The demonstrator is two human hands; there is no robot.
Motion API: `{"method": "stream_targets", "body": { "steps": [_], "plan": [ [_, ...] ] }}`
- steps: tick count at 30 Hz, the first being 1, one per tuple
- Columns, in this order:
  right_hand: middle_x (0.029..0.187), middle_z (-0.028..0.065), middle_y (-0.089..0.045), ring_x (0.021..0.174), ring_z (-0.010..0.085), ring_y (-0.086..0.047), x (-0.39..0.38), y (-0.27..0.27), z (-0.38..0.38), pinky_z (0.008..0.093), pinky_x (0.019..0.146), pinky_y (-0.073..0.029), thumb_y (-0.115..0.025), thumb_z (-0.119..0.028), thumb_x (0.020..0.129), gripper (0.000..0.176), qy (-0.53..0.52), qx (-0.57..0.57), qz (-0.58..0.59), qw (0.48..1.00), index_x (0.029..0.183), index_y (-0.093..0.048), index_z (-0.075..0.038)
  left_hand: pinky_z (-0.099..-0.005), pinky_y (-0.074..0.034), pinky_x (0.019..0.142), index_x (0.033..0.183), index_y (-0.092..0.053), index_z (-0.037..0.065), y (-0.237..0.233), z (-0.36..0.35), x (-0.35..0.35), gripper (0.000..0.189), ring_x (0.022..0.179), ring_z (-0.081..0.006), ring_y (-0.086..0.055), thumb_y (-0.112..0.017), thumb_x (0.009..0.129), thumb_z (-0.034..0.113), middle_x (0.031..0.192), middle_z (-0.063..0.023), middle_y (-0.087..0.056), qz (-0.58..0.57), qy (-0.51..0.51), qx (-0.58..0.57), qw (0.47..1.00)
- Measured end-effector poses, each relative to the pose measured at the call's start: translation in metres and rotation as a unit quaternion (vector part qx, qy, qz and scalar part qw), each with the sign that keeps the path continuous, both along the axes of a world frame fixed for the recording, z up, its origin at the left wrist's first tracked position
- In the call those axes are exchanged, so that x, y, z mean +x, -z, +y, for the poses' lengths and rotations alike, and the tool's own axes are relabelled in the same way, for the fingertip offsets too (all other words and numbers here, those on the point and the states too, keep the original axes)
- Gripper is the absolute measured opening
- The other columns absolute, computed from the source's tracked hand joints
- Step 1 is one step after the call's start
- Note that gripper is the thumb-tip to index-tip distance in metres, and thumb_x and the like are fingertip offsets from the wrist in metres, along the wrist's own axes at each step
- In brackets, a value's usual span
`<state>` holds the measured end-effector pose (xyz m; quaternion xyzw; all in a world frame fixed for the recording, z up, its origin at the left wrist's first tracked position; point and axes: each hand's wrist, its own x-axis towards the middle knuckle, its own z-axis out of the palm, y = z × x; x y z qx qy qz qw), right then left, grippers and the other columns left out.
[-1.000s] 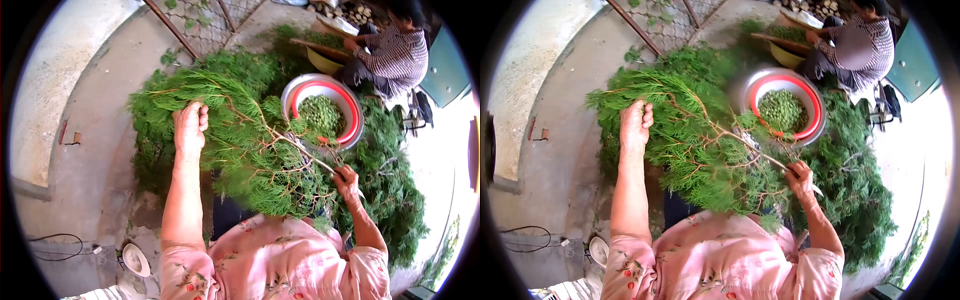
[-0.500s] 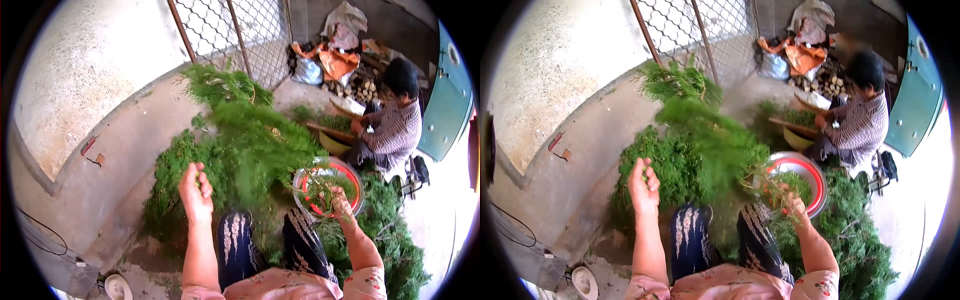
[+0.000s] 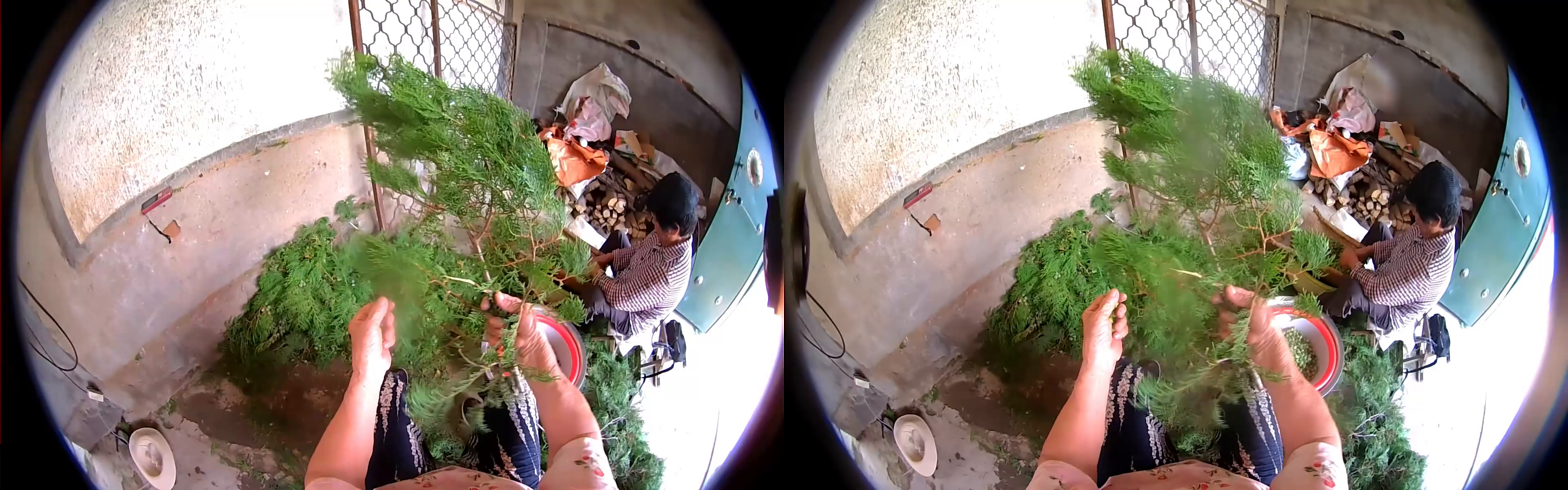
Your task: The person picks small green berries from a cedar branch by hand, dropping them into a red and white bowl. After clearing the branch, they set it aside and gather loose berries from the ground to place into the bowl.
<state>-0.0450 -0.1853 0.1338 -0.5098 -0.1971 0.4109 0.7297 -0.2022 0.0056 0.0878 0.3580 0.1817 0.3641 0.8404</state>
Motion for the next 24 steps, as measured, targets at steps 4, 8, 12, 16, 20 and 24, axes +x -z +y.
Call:
{"method": "stream_targets", "body": {
  "steps": [4,8,12,16,20,24],
  "plan": [
    [0.051,-0.0018,-0.038,0.04,0.0123,-0.036,0.01,0.028,0.019,0.0306,0.04,-0.03,-0.055,-0.041,0.086,0.034,-0.056,0.045,0.109,0.991,0.092,-0.055,-0.007,-0.017,-0.024,0.035,0.087,-0.06,0.003,-0.008,-0.006,0.012,0.021,0.043,-0.002,-0.039,-0.062,0.085,0.024,0.06,0.0041,-0.051,0.009,-0.018,0.028,0.999],
    [0.049,-0.003,-0.039,0.035,0.0107,-0.032,0.022,0.055,0.029,0.0296,0.04,-0.032,-0.054,-0.043,0.086,0.035,-0.077,0.086,0.167,0.979,0.093,-0.053,-0.009,-0.0164,-0.021,0.037,0.089,-0.062,0.006,-0.023,-0.013,0.029,0.016,0.043,-0.0004,-0.037,-0.058,0.087,0.022,0.061,0.0054,-0.05,0.046,-0.046,0.16,0.985],
    [0.047,-0.0051,-0.034,0.034,0.009,-0.028,0.043,0.058,0.043,0.0277,0.039,-0.027,-0.05,-0.045,0.089,0.036,-0.075,0.093,0.157,0.98,0.091,-0.052,-0.009,-0.0166,-0.023,0.035,0.089,-0.063,0.006,0.003,0.001,0.06,0.016,0.043,-0.0012,-0.04,-0.059,0.087,0.022,0.066,0.0024,-0.056,0.045,-0.061,0.086,0.993],
    [0.047,-0.0058,-0.032,0.035,0.0094,-0.026,0.055,0.071,0.047,0.0272,0.04,-0.025,-0.051,-0.047,0.087,0.037,-0.065,0.103,0.183,0.976,0.09,-0.052,-0.01,-0.0169,-0.026,0.035,0.089,-0.062,0.004,0.024,0.019,0.087,0.016,0.044,-0.0032,-0.041,-0.059,0.087,0.02,0.067,0.001,-0.056,0.05,-0.069,0.039,0.996],
    [0.048,-0.0059,-0.031,0.036,0.0102,-0.025,0.06,0.087,0.053,0.0274,0.041,-0.026,-0.054,-0.047,0.085,0.037,-0.036,0.081,0.21,0.974,0.09,-0.053,-0.01,-0.0171,-0.026,0.034,0.077,-0.058,0.009,0.034,0.03,0.105,0.02,0.042,-0.0035,-0.041,-0.062,0.085,0.027,0.061,0.0023,-0.053,0.014,-0.083,-0.007,0.996],
    [0.051,-0.0044,-0.034,0.039,0.0108,-0.029,0.071,0.111,0.046,0.0272,0.042,-0.027,-0.059,-0.046,0.082,0.038,-0.028,0.063,0.221,0.973,0.091,-0.054,-0.009,-0.0176,-0.026,0.032,0.073,-0.054,0.01,0.05,0.035,0.118,0.024,0.04,-0.0034,-0.04,-0.062,0.085,0.029,0.058,0.0024,-0.052,-0.033,-0.046,-0.018,0.998]
  ]
}}
